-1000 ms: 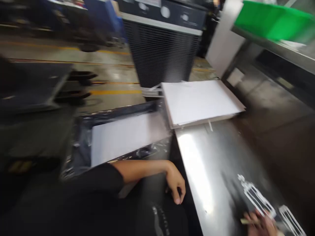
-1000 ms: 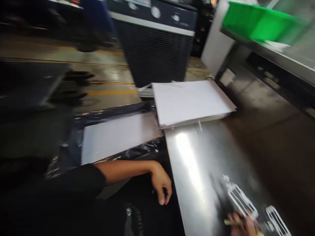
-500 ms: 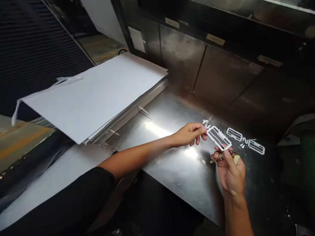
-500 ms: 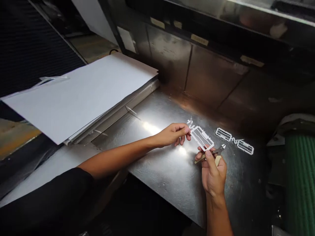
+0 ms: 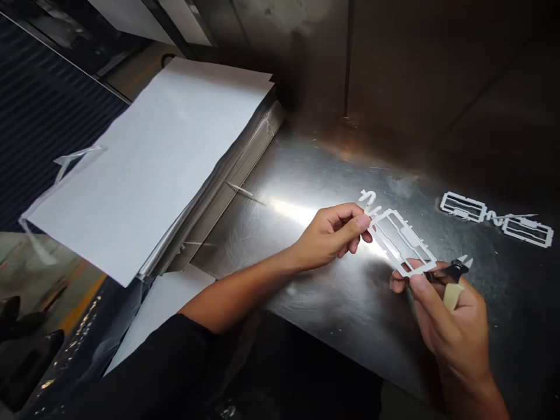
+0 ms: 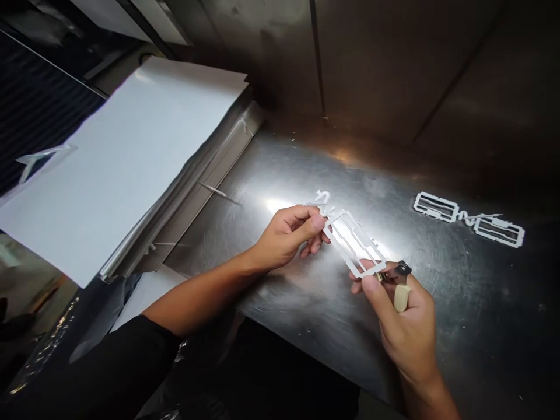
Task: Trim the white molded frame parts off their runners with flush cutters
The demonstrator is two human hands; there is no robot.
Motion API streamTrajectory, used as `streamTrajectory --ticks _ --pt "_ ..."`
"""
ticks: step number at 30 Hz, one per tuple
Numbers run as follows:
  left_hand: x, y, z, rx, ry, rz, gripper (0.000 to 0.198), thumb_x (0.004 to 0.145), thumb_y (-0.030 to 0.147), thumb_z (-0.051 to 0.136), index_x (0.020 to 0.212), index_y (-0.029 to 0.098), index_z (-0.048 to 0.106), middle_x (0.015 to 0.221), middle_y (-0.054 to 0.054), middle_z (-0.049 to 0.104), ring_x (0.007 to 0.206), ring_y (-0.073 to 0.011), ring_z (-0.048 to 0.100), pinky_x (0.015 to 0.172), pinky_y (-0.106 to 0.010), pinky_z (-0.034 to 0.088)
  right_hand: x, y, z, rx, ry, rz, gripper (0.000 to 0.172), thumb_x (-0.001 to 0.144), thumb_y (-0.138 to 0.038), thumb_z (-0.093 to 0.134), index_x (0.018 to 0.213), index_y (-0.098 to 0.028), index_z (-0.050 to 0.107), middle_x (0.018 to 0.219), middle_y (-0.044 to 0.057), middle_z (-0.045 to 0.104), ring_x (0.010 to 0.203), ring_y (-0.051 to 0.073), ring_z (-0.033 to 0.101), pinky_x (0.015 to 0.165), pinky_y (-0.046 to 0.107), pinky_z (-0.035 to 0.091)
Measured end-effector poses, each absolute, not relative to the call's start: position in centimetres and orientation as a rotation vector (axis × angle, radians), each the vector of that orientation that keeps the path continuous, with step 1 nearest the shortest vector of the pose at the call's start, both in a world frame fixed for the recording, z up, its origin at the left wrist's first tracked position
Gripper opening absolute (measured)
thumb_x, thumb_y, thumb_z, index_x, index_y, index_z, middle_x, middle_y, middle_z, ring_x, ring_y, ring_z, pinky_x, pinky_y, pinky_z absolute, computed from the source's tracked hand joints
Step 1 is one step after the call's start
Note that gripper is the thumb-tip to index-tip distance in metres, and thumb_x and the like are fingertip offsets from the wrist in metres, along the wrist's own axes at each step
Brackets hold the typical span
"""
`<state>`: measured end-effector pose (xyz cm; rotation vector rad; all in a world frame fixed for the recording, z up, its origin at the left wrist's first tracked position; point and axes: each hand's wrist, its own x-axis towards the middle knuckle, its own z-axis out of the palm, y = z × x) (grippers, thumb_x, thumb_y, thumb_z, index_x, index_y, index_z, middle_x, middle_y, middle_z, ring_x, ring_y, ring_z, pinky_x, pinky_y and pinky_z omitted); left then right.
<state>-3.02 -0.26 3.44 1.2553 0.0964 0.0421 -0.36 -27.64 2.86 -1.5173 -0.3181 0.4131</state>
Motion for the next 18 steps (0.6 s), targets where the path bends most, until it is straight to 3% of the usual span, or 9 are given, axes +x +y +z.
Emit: streamTrajectory --ticks 4,8,13,18 --pt "-3.1 -0.2 3.4 1.237 0.080 0.037 0.038 0.114 0.053 0.080 0.099 0.018 0.075 0.084 -0.001 0.076 0.056 -0.0062 0.057 0.049 -0.018 0.045 -0.7 -27.9 3.1 -1.513 -0.310 0.456 0.026 0.120 -0.045 0.087 0.135 -0.024 0.085 0.108 0.010 0.079 0.098 0.031 0.078 0.098 0.047 0.067" --pt "-3.0 -0.4 3.8 1.163 0.088 0.028 0.033 0.107 0.044 0.090 0.096 0.018 0.074 0.090 -0.001 0.078 0.061 -0.0070 0.061 0.048 -0.016 0.045 -0.7 -27.2 4.0 -1.423 -0.246 0.480 0.019 0.119 -0.043 0.089 0.133 -0.030 0.087 0.118 0.008 0.081 0.093 0.025 0.077 0.097 0.040 0.068" --pt "-2.9 -0.5 4.2 1.152 0.099 0.009 0.038 0.106 0.050 0.090 0.095 0.018 0.072 0.090 -0.002 0.077 0.059 -0.0068 0.059 0.047 -0.018 0.044 -0.3 -26.2 5.0 -1.397 -0.308 0.481 0.022 0.123 -0.044 0.081 0.128 -0.025 0.091 0.102 0.009 0.079 0.093 0.024 0.078 0.098 0.035 0.067" --pt "-3.0 -0.6 3.9 1.151 0.078 0.035 0.036 0.107 0.048 0.089 0.095 0.018 0.072 0.090 -0.002 0.077 0.060 -0.0070 0.059 0.048 -0.018 0.043 0.0 -25.9 4.9 -1.346 -0.323 0.509 0.025 0.126 -0.043 0.074 0.126 -0.024 0.090 0.101 0.010 0.076 0.095 0.025 0.075 0.093 0.035 0.066"
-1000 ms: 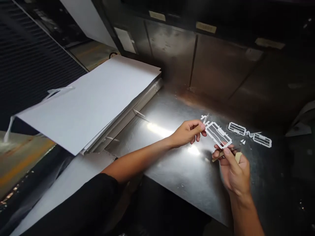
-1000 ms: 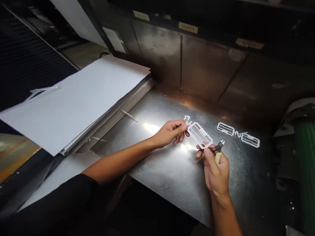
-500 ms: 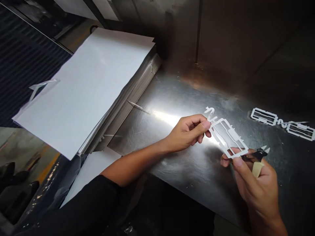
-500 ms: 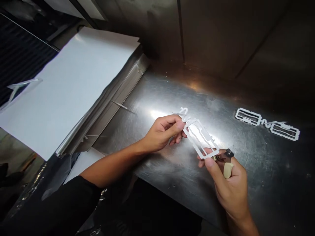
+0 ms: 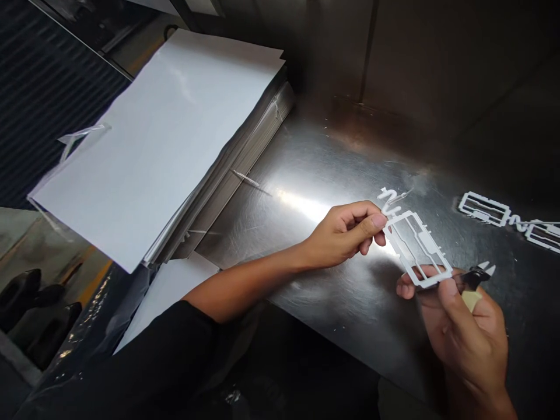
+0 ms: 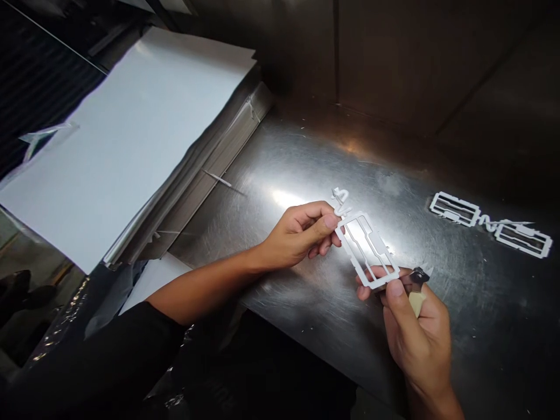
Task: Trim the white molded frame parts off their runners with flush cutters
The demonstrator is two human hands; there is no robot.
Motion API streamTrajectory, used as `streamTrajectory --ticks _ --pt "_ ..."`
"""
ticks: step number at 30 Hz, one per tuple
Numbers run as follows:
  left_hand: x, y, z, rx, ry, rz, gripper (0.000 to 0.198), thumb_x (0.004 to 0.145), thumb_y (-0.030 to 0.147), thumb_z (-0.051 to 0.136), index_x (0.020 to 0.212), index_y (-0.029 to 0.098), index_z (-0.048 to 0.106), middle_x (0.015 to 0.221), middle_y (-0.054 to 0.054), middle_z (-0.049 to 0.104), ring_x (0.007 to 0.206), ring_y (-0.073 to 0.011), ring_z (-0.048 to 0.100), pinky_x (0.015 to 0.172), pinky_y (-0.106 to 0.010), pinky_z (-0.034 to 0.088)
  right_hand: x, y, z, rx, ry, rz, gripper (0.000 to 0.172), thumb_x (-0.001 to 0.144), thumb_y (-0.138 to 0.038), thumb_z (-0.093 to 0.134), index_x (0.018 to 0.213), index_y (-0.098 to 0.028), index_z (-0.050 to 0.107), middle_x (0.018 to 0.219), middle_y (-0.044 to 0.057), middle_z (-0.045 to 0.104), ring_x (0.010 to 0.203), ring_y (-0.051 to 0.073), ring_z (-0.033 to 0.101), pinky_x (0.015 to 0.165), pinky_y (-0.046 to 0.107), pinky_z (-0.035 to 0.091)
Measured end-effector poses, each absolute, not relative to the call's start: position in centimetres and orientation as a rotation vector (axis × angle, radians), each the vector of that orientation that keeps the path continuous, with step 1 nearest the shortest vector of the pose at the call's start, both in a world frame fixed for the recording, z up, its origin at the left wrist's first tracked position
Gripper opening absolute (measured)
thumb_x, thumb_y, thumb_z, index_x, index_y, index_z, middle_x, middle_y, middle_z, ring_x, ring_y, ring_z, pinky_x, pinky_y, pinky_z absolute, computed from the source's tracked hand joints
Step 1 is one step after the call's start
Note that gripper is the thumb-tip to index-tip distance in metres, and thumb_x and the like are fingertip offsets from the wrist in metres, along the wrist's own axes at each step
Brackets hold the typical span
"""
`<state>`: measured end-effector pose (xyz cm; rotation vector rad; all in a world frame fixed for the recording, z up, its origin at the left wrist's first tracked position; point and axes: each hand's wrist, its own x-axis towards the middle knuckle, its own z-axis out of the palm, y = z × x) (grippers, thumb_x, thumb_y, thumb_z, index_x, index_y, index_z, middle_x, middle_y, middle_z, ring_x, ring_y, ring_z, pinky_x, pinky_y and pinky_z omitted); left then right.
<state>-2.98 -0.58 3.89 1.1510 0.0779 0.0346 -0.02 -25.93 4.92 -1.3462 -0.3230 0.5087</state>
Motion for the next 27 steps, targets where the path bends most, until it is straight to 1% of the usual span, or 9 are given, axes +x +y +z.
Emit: streamTrajectory --ticks 7,10,12,14,17,19,20,23,27 --pt "-2.9 -0.8 3.6 1.183 0.077 0.041 0.041 0.110 0.055 0.085 0.097 0.018 0.072 0.087 -0.002 0.076 0.057 -0.0065 0.056 0.048 -0.019 0.043 0.0 -25.8 4.7 -1.265 -0.320 0.522 0.023 0.127 -0.041 0.072 0.130 -0.025 0.089 0.103 0.009 0.076 0.093 0.025 0.075 0.091 0.037 0.064" --pt "-2.7 -0.8 3.6 1.173 0.084 0.055 0.044 0.107 0.057 0.088 0.096 0.018 0.071 0.086 -0.001 0.076 0.056 -0.0062 0.056 0.046 -0.018 0.042 -0.1 -25.8 4.6 -1.283 -0.350 0.527 0.024 0.128 -0.041 0.072 0.133 -0.025 0.089 0.104 0.009 0.076 0.094 0.025 0.075 0.091 0.037 0.063" --pt "-2.6 -0.8 3.7 1.181 0.107 0.055 0.050 0.105 0.065 0.087 0.097 0.018 0.070 0.089 -0.002 0.077 0.056 -0.0065 0.058 0.045 -0.018 0.043 -0.1 -26.1 4.3 -1.332 -0.368 0.524 0.023 0.128 -0.041 0.073 0.137 -0.027 0.088 0.109 0.009 0.078 0.095 0.025 0.074 0.094 0.038 0.062" --pt "-2.6 -0.9 3.7 1.195 0.114 0.060 0.055 0.105 0.072 0.084 0.101 0.019 0.069 0.099 -0.006 0.080 0.063 -0.0096 0.066 0.045 -0.019 0.048 -0.1 -26.4 3.9 -1.421 -0.368 0.526 0.020 0.127 -0.041 0.075 0.137 -0.028 0.088 0.117 0.009 0.079 0.100 0.025 0.074 0.099 0.040 0.060" --pt "-2.9 -1.2 3.8 1.226 0.092 0.098 0.051 0.107 0.069 0.083 0.115 0.019 0.072 0.121 -0.011 0.082 0.097 -0.0181 0.079 0.063 -0.022 0.064 0.1 -26.5 3.3 -1.584 -0.405 0.544 0.022 0.127 -0.046 0.076 0.127 -0.027 0.088 0.117 0.007 0.080 0.104 0.026 0.075 0.102 0.040 0.059" --pt "-3.1 -1.5 3.8 1.244 0.089 0.124 0.047 0.104 0.060 0.091 0.122 0.020 0.074 0.130 -0.012 0.083 0.114 -0.0206 0.078 0.082 -0.026 0.068 0.1 -26.2 3.1 -1.673 -0.463 0.554 0.028 0.126 -0.050 0.076 0.117 -0.026 0.088 0.112 0.006 0.081 0.102 0.026 0.076 0.094 0.037 0.060" --pt "-3.2 -1.7 3.9 1.240 0.092 0.128 0.046 0.101 0.055 0.094 0.123 0.020 0.074 0.130 -0.012 0.083 0.116 -0.0205 0.078 0.089 -0.027 0.068 0.1 -26.0 3.0 -1.704 -0.489 0.557 0.030 0.125 -0.051 0.077 0.113 -0.026 0.088 0.109 0.005 0.082 0.099 0.026 0.077 0.088 0.035 0.060" --pt "-3.2 -2.1 3.7 1.152 0.118 0.061 0.048 0.096 0.051 0.100 0.122 0.020 0.073 0.115 -0.008 0.084 0.100 -0.0171 0.080 0.089 -0.028 0.066 -0.2 -25.4 2.9 -1.739 -0.538 0.587 0.030 0.123 -0.050 0.080 0.107 -0.025 0.086 0.108 0.004 0.083 0.098 0.025 0.079 0.085 0.032 0.060" --pt "-2.9 -2.0 3.4 1.007 0.199 -0.050 0.053 0.094 0.053 0.101 0.119 0.020 0.068 0.091 0.000 0.079 0.073 -0.0144 0.078 0.073 -0.027 0.065 -0.5 -25.3 3.1 -1.742 -0.609 0.630 0.022 0.123 -0.048 0.080 0.125 -0.028 0.088 0.115 0.002 0.084 0.103 0.023 0.081 0.094 0.030 0.062"
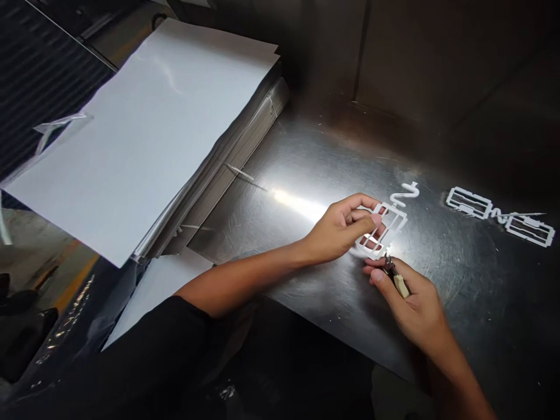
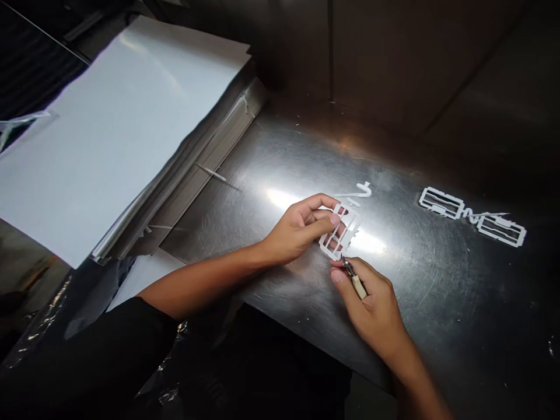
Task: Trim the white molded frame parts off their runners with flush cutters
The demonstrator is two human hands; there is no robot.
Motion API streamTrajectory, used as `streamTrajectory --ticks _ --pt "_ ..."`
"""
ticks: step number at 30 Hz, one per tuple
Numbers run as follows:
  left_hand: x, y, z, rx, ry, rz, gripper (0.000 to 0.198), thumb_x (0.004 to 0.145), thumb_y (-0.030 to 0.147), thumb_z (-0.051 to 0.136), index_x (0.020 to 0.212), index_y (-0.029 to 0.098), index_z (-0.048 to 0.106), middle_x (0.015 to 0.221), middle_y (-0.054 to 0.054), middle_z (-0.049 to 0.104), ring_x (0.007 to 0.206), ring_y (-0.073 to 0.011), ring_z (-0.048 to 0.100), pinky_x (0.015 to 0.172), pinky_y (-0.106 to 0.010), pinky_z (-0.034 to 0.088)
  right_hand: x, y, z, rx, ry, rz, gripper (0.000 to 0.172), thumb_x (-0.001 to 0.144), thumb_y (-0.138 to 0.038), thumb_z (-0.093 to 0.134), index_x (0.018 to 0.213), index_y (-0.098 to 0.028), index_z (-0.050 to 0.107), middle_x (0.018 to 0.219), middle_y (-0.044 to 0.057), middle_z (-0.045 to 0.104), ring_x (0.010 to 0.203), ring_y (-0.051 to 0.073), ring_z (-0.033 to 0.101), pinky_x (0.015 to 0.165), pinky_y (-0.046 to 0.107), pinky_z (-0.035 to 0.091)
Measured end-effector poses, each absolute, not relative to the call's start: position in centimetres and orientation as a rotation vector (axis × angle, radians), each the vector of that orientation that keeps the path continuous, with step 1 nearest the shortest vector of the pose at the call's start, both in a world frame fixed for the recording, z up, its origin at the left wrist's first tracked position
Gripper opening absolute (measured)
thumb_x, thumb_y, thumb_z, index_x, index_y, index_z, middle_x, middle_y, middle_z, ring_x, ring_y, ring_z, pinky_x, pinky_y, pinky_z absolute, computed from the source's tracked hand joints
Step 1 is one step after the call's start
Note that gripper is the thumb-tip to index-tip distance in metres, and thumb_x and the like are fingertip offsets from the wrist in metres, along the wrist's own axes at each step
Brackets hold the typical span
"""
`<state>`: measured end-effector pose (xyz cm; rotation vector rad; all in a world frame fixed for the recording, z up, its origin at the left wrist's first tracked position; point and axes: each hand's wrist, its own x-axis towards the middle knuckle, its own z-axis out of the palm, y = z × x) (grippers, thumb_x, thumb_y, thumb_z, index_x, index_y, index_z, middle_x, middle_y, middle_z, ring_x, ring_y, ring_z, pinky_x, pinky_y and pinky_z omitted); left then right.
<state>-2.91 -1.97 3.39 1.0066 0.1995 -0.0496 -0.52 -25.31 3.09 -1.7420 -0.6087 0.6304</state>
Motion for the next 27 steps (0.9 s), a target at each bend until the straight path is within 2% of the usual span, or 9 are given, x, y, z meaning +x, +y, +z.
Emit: streamTrajectory --ticks 3,7,10,12,14,17,19,23,27 --pt "-2.6 -1.5 3.5 0.953 0.284 -0.085 0.045 0.099 0.048 0.095 0.123 0.020 0.069 0.085 0.003 0.073 0.063 -0.0147 0.074 0.057 -0.025 0.062 -0.4 -25.8 3.2 -1.727 -0.671 0.632 0.024 0.126 -0.049 0.076 0.137 -0.030 0.086 0.117 0.001 0.084 0.100 0.020 0.081 0.090 0.026 0.063" --pt "-2.4 -0.8 4.2 0.858 0.316 -0.209 0.025 0.109 0.029 0.078 0.130 0.018 0.074 0.079 0.004 0.064 0.049 -0.0066 0.052 0.037 -0.015 0.027 0.1 -26.3 3.3 -1.787 -0.690 0.483 0.034 0.130 -0.057 0.068 0.137 -0.029 0.085 0.109 0.002 0.081 0.091 0.020 0.077 0.082 0.028 0.061" --pt "-2.5 -0.4 4.7 0.759 0.282 -0.306 0.033 0.107 0.035 0.086 0.132 0.017 0.074 0.077 0.005 0.060 0.047 -0.0043 0.042 0.037 -0.016 0.017 0.4 -26.5 3.4 -1.846 -0.658 0.366 0.040 0.131 -0.060 0.063 0.138 -0.027 0.084 0.108 0.004 0.079 0.087 0.021 0.072 0.078 0.032 0.058" --pt "-2.7 -0.4 4.9 0.750 0.234 -0.352 0.052 0.099 0.044 0.098 0.136 0.018 0.072 0.081 0.005 0.061 0.049 -0.0030 0.040 0.038 -0.016 0.018 0.4 -26.5 3.4 -1.830 -0.627 0.330 0.041 0.132 -0.060 0.061 0.140 -0.027 0.083 0.107 0.004 0.078 0.086 0.021 0.070 0.077 0.032 0.058" --pt "-3.0 -0.6 4.7 0.819 0.173 -0.374 0.071 0.085 0.039 0.110 0.140 0.020 0.070 0.093 0.002 0.069 0.056 -0.0030 0.050 0.045 -0.015 0.031 0.4 -26.4 3.6 -1.805 -0.592 0.291 0.041 0.132 -0.061 0.061 0.143 -0.027 0.081 0.106 0.004 0.077 0.087 0.022 0.071 0.078 0.033 0.059" --pt "-3.5 -1.4 3.7 1.034 0.060 -0.326 0.076 0.078 0.027 0.112 0.142 0.022 0.072 0.118 -0.006 0.077 0.098 -0.0135 0.075 0.084 -0.024 0.061 0.2 -26.2 3.9 -1.806 -0.534 0.218 0.040 0.130 -0.062 0.065 0.139 -0.026 0.081 0.105 0.005 0.077 0.093 0.025 0.074 0.082 0.036 0.062" --pt "-3.8 -1.9 2.9 1.227 -0.028 -0.236 0.070 0.086 0.032 0.105 0.148 0.024 0.074 0.127 -0.009 0.076 0.118 -0.0212 0.076 0.103 -0.035 0.063 0.2 -26.1 4.1 -1.810 -0.513 0.185 0.039 0.129 -0.062 0.067 0.133 -0.025 0.081 0.102 0.005 0.077 0.095 0.026 0.075 0.084 0.037 0.063" --pt "-4.0 -2.1 2.3 1.547 -0.084 -0.024 0.062 0.096 0.046 0.094 0.151 0.021 0.080 0.124 -0.010 0.071 0.104 -0.0196 0.073 0.085 -0.031 0.062 0.4 -26.1 4.3 -1.777 -0.547 0.193 0.040 0.131 -0.061 0.064 0.136 -0.026 0.081 0.105 0.005 0.077 0.092 0.023 0.072 0.085 0.034 0.062" --pt "-3.6 -1.7 3.4 1.336 0.057 -0.181 0.045 0.116 0.056 0.067 0.130 0.015 0.080 0.123 -0.013 0.079 0.081 -0.0143 0.070 0.054 -0.023 0.053 0.5 -26.6 4.0 -1.797 -0.590 0.220 0.045 0.132 -0.064 0.059 0.140 -0.026 0.082 0.107 0.004 0.076 0.090 0.021 0.069 0.083 0.034 0.057"
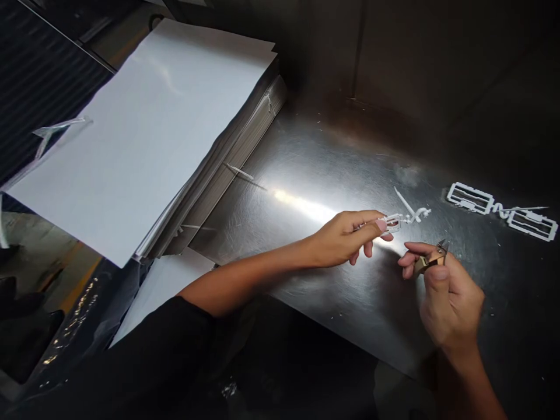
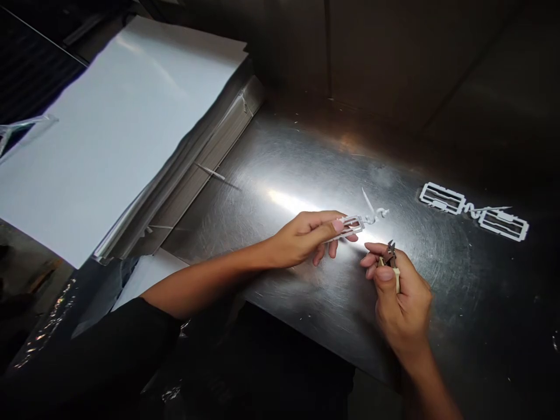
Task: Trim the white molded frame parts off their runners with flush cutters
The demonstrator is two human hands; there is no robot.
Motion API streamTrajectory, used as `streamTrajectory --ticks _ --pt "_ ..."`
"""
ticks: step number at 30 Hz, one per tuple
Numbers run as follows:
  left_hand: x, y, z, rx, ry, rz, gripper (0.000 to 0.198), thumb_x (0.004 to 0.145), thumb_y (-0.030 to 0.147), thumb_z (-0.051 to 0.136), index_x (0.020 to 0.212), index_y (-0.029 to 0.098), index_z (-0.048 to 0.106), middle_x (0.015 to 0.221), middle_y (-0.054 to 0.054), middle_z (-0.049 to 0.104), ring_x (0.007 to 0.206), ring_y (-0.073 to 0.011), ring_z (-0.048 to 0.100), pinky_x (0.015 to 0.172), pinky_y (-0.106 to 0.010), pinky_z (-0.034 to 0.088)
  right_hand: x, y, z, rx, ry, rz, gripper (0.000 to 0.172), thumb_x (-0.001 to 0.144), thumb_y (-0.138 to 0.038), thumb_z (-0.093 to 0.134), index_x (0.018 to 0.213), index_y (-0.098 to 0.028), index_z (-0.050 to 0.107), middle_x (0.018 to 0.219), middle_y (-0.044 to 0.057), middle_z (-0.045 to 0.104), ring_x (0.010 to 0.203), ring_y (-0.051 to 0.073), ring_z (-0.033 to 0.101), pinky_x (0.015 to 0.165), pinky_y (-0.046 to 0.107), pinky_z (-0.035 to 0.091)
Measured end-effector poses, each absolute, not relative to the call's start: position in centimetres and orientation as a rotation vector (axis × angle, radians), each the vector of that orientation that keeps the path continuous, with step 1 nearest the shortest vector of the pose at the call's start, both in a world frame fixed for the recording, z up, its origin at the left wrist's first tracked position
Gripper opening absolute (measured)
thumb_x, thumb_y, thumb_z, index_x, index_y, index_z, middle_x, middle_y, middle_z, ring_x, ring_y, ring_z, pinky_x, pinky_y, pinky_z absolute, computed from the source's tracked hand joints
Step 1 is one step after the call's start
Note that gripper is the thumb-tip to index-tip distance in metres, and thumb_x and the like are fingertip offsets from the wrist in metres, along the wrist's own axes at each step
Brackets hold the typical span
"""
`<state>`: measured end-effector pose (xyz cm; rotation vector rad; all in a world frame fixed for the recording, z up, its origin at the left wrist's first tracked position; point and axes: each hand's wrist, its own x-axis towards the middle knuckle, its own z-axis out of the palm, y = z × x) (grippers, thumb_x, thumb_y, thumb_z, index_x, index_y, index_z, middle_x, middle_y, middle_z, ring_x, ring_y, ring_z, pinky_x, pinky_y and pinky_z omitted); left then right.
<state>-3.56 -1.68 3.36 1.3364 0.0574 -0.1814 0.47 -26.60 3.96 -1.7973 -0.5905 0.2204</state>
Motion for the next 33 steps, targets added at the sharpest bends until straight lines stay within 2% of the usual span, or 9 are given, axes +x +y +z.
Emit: streamTrajectory --ticks 2,4,8,10,14,17,23,28,33 --pt "-3.4 -1.5 4.0 1.241 0.119 -0.217 0.044 0.118 0.057 0.064 0.120 0.015 0.076 0.117 -0.014 0.083 0.069 -0.0118 0.068 0.046 -0.022 0.048 0.5 -26.9 3.7 -1.828 -0.586 0.249 0.047 0.133 -0.065 0.057 0.142 -0.026 0.082 0.107 0.004 0.076 0.086 0.020 0.067 0.079 0.034 0.055" --pt "-3.3 -1.3 4.5 1.216 0.152 -0.181 0.044 0.115 0.059 0.072 0.114 0.015 0.074 0.105 -0.011 0.084 0.062 -0.0101 0.066 0.045 -0.020 0.046 0.6 -27.2 3.6 -1.855 -0.577 0.295 0.045 0.133 -0.064 0.056 0.142 -0.027 0.082 0.106 0.003 0.075 0.080 0.019 0.064 0.073 0.034 0.051" --pt "-3.4 -1.2 4.8 1.227 0.158 -0.081 0.048 0.103 0.063 0.089 0.110 0.017 0.078 0.088 -0.005 0.078 0.078 -0.0186 0.083 0.048 -0.018 0.048 0.8 -27.4 3.3 -1.966 -0.590 0.307 0.042 0.131 -0.064 0.060 0.142 -0.029 0.080 0.101 0.001 0.077 0.075 0.019 0.064 0.070 0.036 0.049" --pt "-3.5 -1.2 4.8 1.264 0.151 -0.053 0.047 0.102 0.062 0.091 0.113 0.017 0.081 0.087 -0.005 0.077 0.085 -0.0223 0.087 0.047 -0.018 0.046 0.8 -27.5 3.1 -2.006 -0.590 0.282 0.045 0.130 -0.067 0.062 0.153 -0.030 0.075 0.103 0.001 0.079 0.081 0.021 0.069 0.076 0.038 0.052" --pt "-3.7 -1.2 4.8 1.304 0.149 -0.013 0.048 0.102 0.063 0.091 0.114 0.017 0.084 0.089 -0.005 0.078 0.085 -0.0217 0.086 0.047 -0.018 0.045 0.6 -27.6 2.5 -1.978 -0.543 0.314 0.064 0.128 -0.069 0.064 0.180 -0.034 0.050 0.111 0.002 0.080 0.096 0.028 0.076 0.089 0.044 0.055" --pt "-3.7 -1.2 4.9 1.309 0.152 -0.013 0.047 0.103 0.063 0.090 0.114 0.017 0.085 0.088 -0.005 0.078 0.083 -0.0211 0.086 0.047 -0.018 0.045 0.4 -27.6 2.4 -1.957 -0.532 0.342 0.073 0.128 -0.068 0.063 0.189 -0.037 0.036 0.113 0.002 0.080 0.104 0.031 0.077 0.094 0.047 0.056" --pt "-3.9 -1.2 4.6 1.385 0.112 -0.028 0.043 0.107 0.062 0.086 0.116 0.020 0.089 0.091 -0.006 0.081 0.079 -0.0190 0.082 0.050 -0.021 0.048 0.4 -27.2 2.8 -1.972 -0.546 0.350 0.079 0.127 -0.070 0.063 0.191 -0.035 0.032 0.121 0.005 0.080 0.104 0.031 0.077 0.098 0.051 0.056" --pt "-4.0 -1.2 4.1 1.374 0.085 -0.033 0.039 0.109 0.058 0.085 0.118 0.021 0.090 0.093 -0.006 0.083 0.080 -0.0183 0.082 0.051 -0.021 0.047 0.4 -27.1 2.8 -1.997 -0.612 0.303 0.077 0.131 -0.066 0.058 0.193 -0.032 0.027 0.103 0.001 0.075 0.104 0.030 0.077 0.097 0.046 0.056" --pt "-4.0 -1.3 4.1 1.378 0.086 -0.042 0.040 0.108 0.058 0.087 0.120 0.020 0.091 0.091 -0.006 0.082 0.075 -0.0172 0.080 0.050 -0.021 0.047 0.4 -27.0 2.9 -2.060 -0.638 0.269 0.081 0.130 -0.069 0.054 0.193 -0.025 0.027 0.099 0.002 0.074 0.103 0.030 0.078 0.093 0.045 0.061"
